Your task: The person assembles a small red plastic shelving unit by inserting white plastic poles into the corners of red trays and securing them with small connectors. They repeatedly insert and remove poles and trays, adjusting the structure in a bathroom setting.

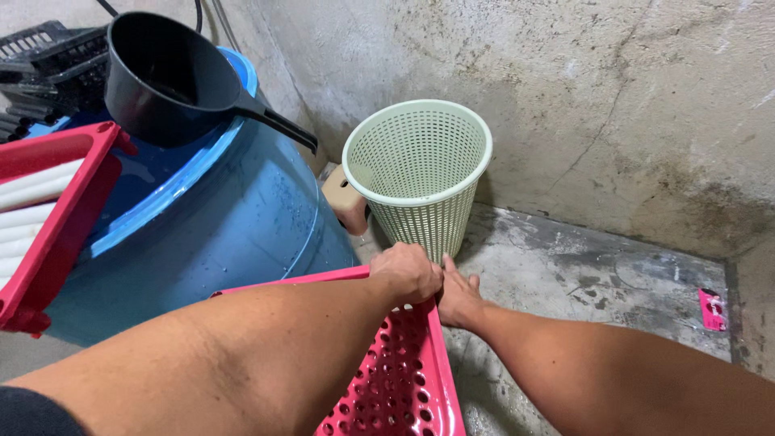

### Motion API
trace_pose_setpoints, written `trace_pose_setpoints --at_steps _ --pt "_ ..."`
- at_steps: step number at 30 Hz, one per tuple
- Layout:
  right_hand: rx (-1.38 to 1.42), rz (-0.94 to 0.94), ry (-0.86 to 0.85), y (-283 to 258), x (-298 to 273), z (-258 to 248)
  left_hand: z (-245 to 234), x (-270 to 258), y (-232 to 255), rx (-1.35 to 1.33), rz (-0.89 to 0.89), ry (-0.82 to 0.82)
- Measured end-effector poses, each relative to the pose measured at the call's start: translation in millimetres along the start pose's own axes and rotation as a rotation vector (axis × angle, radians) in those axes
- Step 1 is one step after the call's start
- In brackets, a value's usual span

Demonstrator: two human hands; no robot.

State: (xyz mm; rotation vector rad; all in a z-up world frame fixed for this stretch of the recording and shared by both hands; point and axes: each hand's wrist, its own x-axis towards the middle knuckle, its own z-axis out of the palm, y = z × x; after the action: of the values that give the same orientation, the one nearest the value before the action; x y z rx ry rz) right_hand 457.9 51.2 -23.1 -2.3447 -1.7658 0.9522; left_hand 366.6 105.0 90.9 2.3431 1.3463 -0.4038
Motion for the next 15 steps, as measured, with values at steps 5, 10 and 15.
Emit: trace_pose_setpoints --at_steps 5,10,15 --pt "0.126 0.003 0.127 15 14 28 -4 10 6 0.005 -0.051 -0.015" --pt "0.134 -0.077 0.208 35 32 33 -7 11 17 -0.043 -0.02 0.105" --pt "0.19 -0.084 0.307 21 42 27 -11 2 1 -0.052 0.036 0.153"
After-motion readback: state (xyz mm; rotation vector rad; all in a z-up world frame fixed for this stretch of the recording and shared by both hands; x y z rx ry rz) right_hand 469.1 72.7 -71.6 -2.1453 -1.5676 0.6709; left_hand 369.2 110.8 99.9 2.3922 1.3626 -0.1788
